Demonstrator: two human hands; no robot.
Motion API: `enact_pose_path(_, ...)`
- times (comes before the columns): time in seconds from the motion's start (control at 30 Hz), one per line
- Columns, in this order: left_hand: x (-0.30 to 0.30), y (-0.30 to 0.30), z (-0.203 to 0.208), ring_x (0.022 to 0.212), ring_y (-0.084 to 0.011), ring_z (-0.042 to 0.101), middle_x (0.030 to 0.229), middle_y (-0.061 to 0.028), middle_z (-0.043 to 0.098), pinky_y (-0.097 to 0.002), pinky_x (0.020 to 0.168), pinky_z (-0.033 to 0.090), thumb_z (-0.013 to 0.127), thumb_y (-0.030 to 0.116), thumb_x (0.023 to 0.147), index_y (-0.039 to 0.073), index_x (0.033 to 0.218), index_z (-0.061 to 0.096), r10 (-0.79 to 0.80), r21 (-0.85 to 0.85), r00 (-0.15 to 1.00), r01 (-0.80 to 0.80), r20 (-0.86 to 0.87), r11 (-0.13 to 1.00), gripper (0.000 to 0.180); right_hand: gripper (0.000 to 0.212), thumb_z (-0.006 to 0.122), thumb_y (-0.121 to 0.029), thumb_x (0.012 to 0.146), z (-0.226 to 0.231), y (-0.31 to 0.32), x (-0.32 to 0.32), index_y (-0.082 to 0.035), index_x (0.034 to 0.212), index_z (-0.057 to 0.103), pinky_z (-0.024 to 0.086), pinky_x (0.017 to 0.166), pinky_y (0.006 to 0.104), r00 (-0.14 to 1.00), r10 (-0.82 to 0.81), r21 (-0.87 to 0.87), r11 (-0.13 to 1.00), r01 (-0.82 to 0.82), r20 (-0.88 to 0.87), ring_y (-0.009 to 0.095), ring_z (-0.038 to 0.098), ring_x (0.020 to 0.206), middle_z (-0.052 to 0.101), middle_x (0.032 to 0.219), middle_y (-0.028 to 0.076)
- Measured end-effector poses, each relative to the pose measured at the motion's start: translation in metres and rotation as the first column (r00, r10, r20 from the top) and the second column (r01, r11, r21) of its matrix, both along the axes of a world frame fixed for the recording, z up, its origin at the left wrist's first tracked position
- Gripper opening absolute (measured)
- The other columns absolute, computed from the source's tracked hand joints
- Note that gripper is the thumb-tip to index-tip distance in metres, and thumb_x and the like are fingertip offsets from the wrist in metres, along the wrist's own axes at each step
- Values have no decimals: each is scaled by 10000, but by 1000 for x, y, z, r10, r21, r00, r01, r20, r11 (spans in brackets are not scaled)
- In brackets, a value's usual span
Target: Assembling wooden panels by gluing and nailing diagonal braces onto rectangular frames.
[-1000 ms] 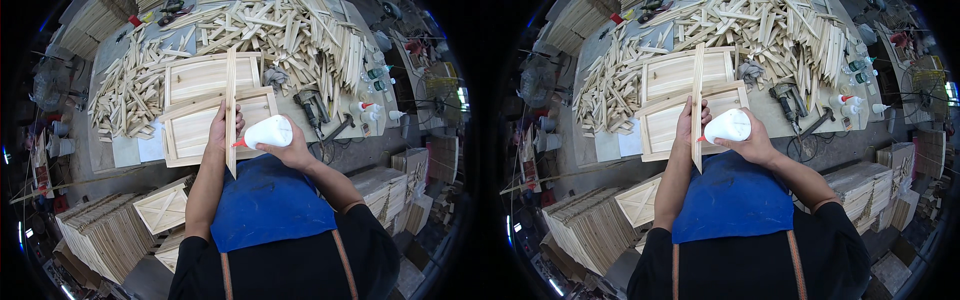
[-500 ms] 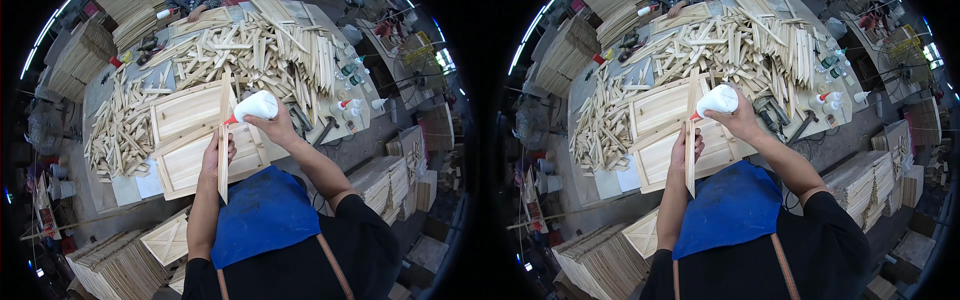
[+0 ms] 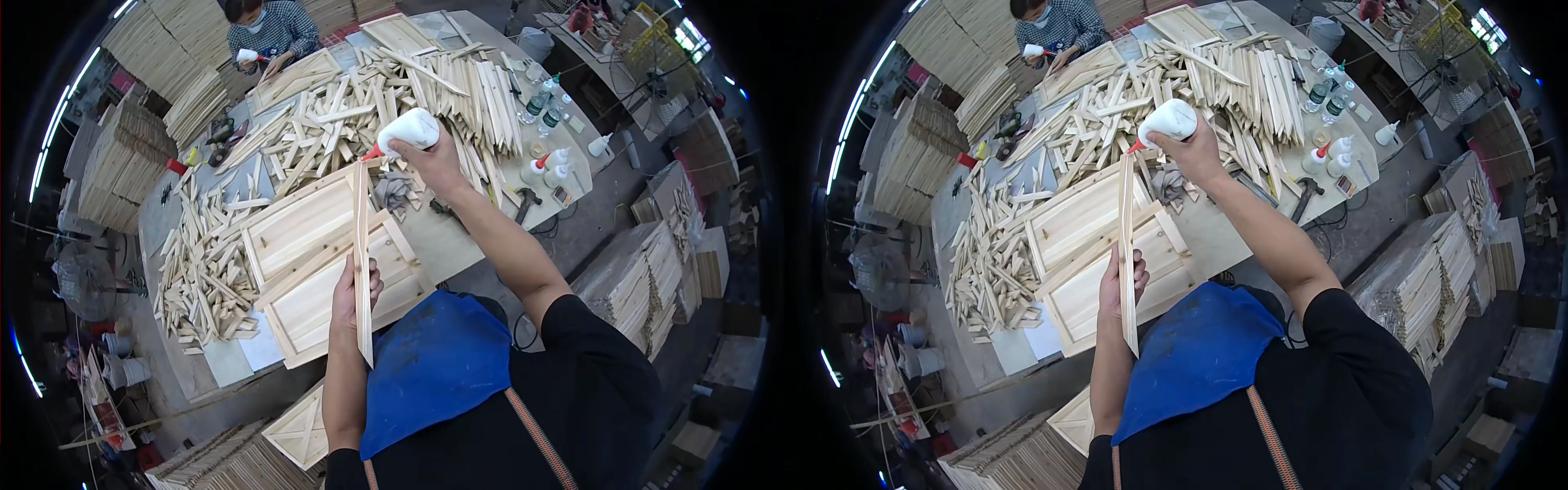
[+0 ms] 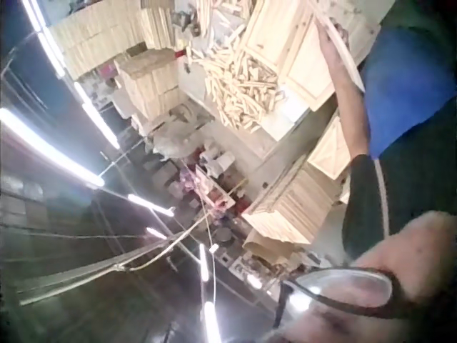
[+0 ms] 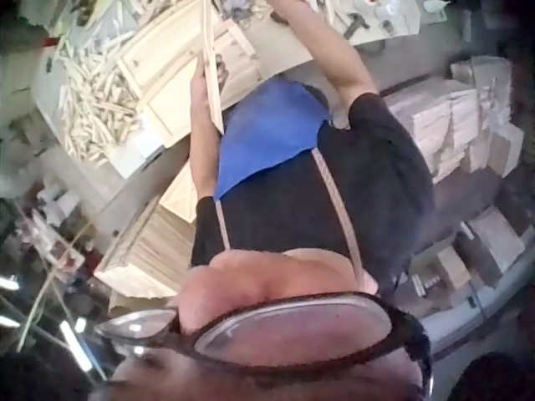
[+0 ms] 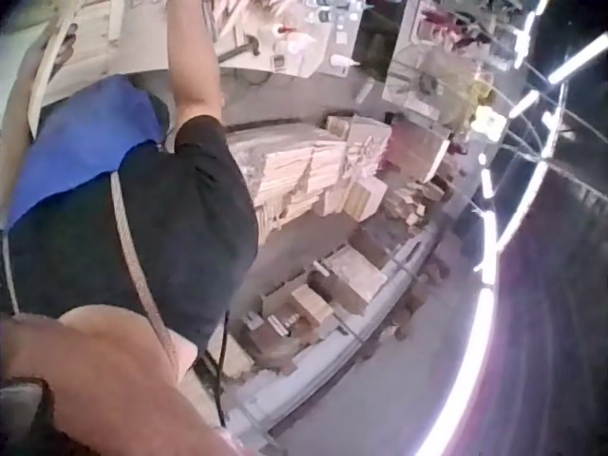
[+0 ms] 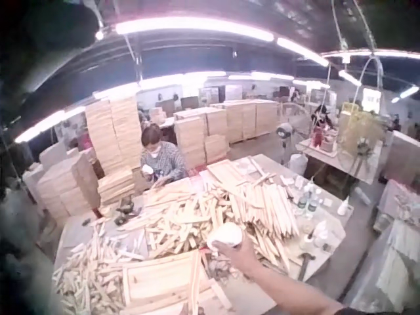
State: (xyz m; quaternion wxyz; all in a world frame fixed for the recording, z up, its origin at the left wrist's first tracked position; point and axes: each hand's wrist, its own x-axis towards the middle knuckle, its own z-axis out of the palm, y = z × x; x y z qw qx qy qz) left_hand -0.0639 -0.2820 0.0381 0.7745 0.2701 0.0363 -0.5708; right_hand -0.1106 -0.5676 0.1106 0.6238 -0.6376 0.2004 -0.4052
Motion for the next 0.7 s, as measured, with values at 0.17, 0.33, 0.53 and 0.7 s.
enact_pose_path(0.17, 3, 13, 4, 634, -155, 540, 907, -72, 625, -274, 520, 457, 435, 423, 1111, 78, 1110, 560, -28, 54, 989, 20, 143, 998, 367, 453, 862, -205, 856, -36, -43, -5, -19, 1200, 633, 605, 696, 273, 972, -204, 420, 897, 140, 112, 158, 715, 905, 724, 1058, 89)
enact_pose_path(0.33, 32, 63, 21, 657, -146, 535, 917, -69, 602, -249, 558, 461, 477, 358, 1107, 26, 1263, 568, -24, 312, 893, -132, 450, 941, 379, 425, 706, -396, 974, -127, -39, -57, -25, 1176, 655, 595, 641, 248, 989, -125, 975, 217, -47, 76, 221, 715, 828, 716, 991, 95)
enact_pose_path(0.53, 49, 119, 18, 804, -184, 587, 960, -63, 603, -304, 698, 485, 654, 180, 1020, 78, 1378, 648, -522, 575, 241, -361, 818, 734, 372, 429, 614, -439, 938, -249, 23, -99, -24, 1020, 687, 567, 590, 299, 997, 54, 976, -217, -35, 48, 225, 667, 741, 685, 901, 96)
enact_pose_path(0.7, 28, 105, 13, 884, -245, 587, 962, -98, 590, -374, 770, 491, 734, 117, 928, 156, 1293, 722, -685, 484, -339, -512, 645, 709, 367, 547, 507, -545, 942, -310, 32, -106, -22, 966, 666, 526, 563, 288, 973, -50, 901, -371, -226, 223, 210, 636, 699, 651, 816, 80)
